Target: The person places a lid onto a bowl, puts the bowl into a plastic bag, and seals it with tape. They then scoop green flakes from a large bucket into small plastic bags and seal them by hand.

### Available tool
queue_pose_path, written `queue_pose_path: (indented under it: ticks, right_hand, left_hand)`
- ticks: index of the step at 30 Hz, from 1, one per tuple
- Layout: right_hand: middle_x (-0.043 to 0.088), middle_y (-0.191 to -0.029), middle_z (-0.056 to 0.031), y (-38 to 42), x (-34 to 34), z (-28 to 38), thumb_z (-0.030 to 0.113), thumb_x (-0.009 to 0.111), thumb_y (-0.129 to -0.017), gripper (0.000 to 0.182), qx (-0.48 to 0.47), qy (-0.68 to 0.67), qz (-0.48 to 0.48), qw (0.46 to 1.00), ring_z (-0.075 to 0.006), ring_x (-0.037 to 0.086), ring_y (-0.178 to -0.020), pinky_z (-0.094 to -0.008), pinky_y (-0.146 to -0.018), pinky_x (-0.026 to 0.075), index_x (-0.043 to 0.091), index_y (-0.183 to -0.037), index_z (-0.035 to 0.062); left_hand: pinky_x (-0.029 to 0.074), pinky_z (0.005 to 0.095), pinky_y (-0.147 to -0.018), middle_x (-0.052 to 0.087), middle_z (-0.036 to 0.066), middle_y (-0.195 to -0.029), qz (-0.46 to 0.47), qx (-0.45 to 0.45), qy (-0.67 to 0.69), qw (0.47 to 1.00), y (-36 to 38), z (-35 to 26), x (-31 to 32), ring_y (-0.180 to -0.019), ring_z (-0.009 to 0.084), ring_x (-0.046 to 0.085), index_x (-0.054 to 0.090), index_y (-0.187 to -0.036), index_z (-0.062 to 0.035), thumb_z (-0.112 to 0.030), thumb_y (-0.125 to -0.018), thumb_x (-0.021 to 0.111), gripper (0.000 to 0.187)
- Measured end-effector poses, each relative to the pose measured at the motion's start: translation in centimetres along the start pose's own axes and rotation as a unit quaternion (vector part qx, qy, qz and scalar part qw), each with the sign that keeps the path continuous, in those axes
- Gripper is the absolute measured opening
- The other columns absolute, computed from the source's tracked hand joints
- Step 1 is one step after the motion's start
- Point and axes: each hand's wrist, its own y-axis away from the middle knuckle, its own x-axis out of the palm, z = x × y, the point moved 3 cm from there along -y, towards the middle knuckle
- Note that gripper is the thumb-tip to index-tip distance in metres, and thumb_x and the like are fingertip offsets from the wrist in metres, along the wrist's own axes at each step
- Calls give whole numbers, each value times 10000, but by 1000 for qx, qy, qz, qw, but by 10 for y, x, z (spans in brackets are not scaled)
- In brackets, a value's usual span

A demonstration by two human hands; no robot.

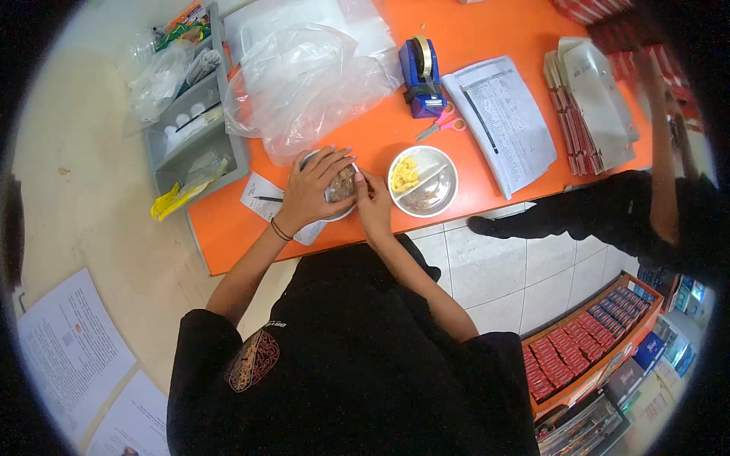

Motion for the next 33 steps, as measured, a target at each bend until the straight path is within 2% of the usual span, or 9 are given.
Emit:
queue_pose_path:
  ticks: [4, 6, 12, 19, 23, 25, 29, 31, 33]
  right_hand:
    - [635, -963, -98, -2, -4, -3, 261, 560, -973, 325, 38, -24, 24, 999, -143, 582, -868, -279, -787, 453, 636, -1163, 10]
    - [654, -964, -125, -3, -4, 1, 229, 566, -964, 300, -8, 77, 15, 997, -146, 603, -857, -279, -764, 469, 638, -1151, 5]
    - [625, -894, -155, -4, -2, -3, 173, 564, -946, 266, -95, 130, -6, 987, -206, 614, -807, -337, -676, 491, 634, -1135, -1]
    - [540, -964, -194, 5, 7, 11, 145, 494, -964, 278, -165, 189, -37, 967, -323, 567, -850, -397, -748, 462, 593, -1191, 18]
    - [536, -976, -198, 8, 9, 13, 152, 465, -980, 305, -145, 209, -23, 967, -332, 565, -856, -398, -765, 463, 570, -1239, 30]
    - [538, -1006, -196, 9, 11, 17, 86, 485, -946, 349, -204, 211, -41, 955, -341, 562, -904, -398, -808, 459, 549, -1288, 58]
    - [556, -1106, -193, 9, 14, 23, 10, 513, -887, 429, -326, 281, -55, 901, -347, 557, -962, -415, -851, 452, 531, -1313, 55]
    - [547, -1230, -179, 8, 15, 27, -36, 537, -834, 485, -387, 317, -19, 866, -360, 534, -1087, -432, -926, 436, 529, -1314, 37]
    - [527, -1279, -182, 6, 14, 25, -36, 528, -847, 463, -386, 307, 0, 870, -363, 504, -1155, -434, -965, 421, 527, -1307, 15]
  left_hand:
    - [292, 433, -1025, 544, -10, -1345, -25, 0, -1, 1000, -3, 11, 10, -1239, 204, 476, 614, -1213, -174, -411, -725, 721, 552]
    - [305, 403, -963, 601, -27, -1242, -3, -83, 74, 994, -11, 15, 12, -1165, 182, 501, 663, -1084, -173, -381, -728, 709, 415]
    - [286, 387, -958, 606, -48, -1173, -39, -165, 23, 985, -20, 2, 12, -1144, 177, 473, 667, -994, -200, -336, -708, 708, 319]
    - [305, 386, -922, 634, -53, -1086, -79, -120, -23, 989, -21, -1, 19, -1058, 170, 515, 666, -959, -185, -264, -757, 656, 217]
    - [367, 364, -879, 653, -23, -1033, -81, -101, 30, 991, -21, 10, 17, -950, 186, 574, 664, -965, -160, -207, -795, 625, 181]
    - [396, 373, -871, 657, 2, -1017, -82, -94, 57, 991, -20, 12, 13, -932, 203, 590, 661, -969, -150, -200, -794, 622, 186]
    - [429, 434, -923, 644, 50, -1134, -100, -71, 111, 986, -16, 12, 2, -1028, 255, 599, 655, -1042, -96, -191, -882, 587, 198]
    - [424, 452, -961, 632, 68, -1174, -100, -64, 125, 985, -11, 16, 3, -1086, 275, 590, 642, -1079, -79, -199, -906, 573, 222]
    - [374, 452, -1036, 580, 86, -1284, -75, 16, 53, 996, -4, 16, 3, -1198, 295, 536, 589, -1207, -60, -221, -943, 543, 312]
